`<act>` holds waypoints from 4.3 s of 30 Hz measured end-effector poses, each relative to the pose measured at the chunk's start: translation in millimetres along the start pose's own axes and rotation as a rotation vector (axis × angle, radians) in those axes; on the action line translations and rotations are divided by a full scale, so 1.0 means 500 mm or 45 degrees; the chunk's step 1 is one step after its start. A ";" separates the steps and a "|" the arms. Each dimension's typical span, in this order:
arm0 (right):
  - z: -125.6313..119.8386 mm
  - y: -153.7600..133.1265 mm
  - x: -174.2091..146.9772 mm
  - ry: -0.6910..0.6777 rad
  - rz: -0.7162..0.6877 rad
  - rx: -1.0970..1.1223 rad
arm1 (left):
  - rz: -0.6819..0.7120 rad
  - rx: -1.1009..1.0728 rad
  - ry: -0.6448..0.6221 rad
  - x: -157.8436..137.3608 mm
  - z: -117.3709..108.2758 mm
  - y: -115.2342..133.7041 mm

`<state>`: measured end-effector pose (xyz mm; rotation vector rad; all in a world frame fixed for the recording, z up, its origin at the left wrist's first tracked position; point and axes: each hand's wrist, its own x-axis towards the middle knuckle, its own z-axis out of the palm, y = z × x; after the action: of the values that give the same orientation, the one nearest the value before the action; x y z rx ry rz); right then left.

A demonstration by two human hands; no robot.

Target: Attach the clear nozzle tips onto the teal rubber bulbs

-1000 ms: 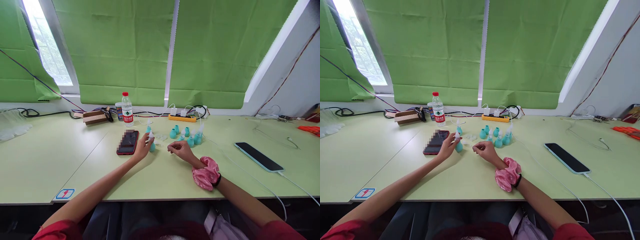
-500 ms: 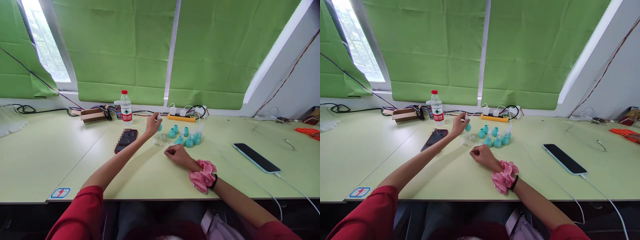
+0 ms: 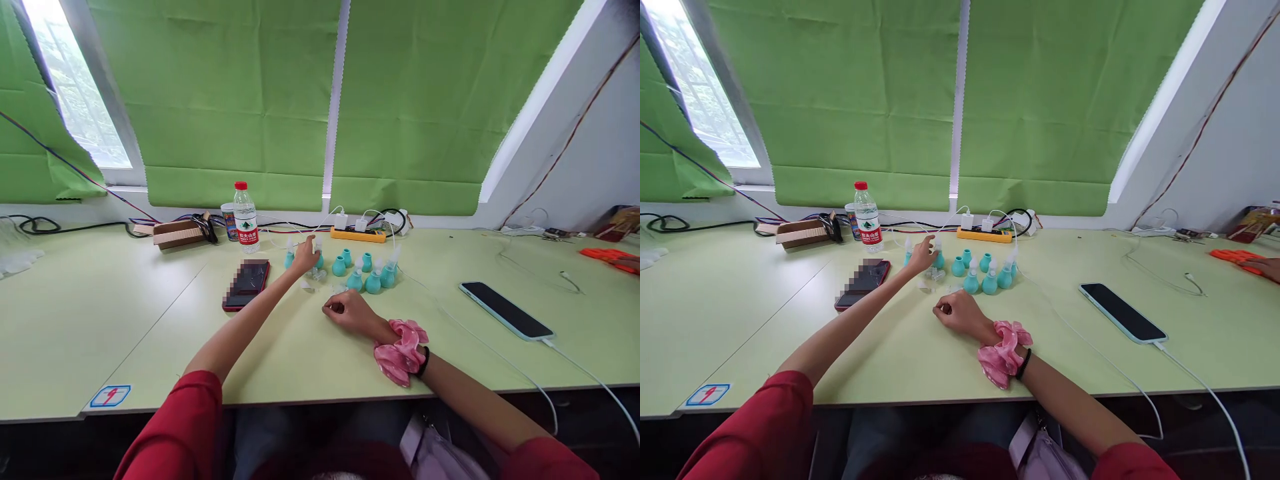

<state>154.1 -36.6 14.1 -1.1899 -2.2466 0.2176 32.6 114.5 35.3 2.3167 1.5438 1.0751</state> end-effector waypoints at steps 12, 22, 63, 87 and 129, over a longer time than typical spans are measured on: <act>-0.008 0.019 0.008 -0.058 0.440 -0.516 | 0.541 0.324 -0.321 -0.210 -0.062 -0.047; -0.006 0.022 0.008 -0.109 0.385 -0.366 | 0.360 -0.096 -0.162 -0.217 -0.071 -0.026; 0.007 0.017 0.017 -0.132 0.314 -0.536 | 0.480 -0.026 -0.381 -0.184 -0.036 -0.044; -0.023 0.049 0.009 -0.155 0.271 -0.490 | 0.444 0.186 -0.278 -0.200 -0.042 -0.023; 0.006 0.017 0.001 0.127 0.002 0.296 | -0.285 -1.121 -0.742 -0.213 -0.083 0.003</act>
<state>158.3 -30.7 8.6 -1.0548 -2.0699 0.3994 -15.1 12.4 15.9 1.5839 0.8262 0.7057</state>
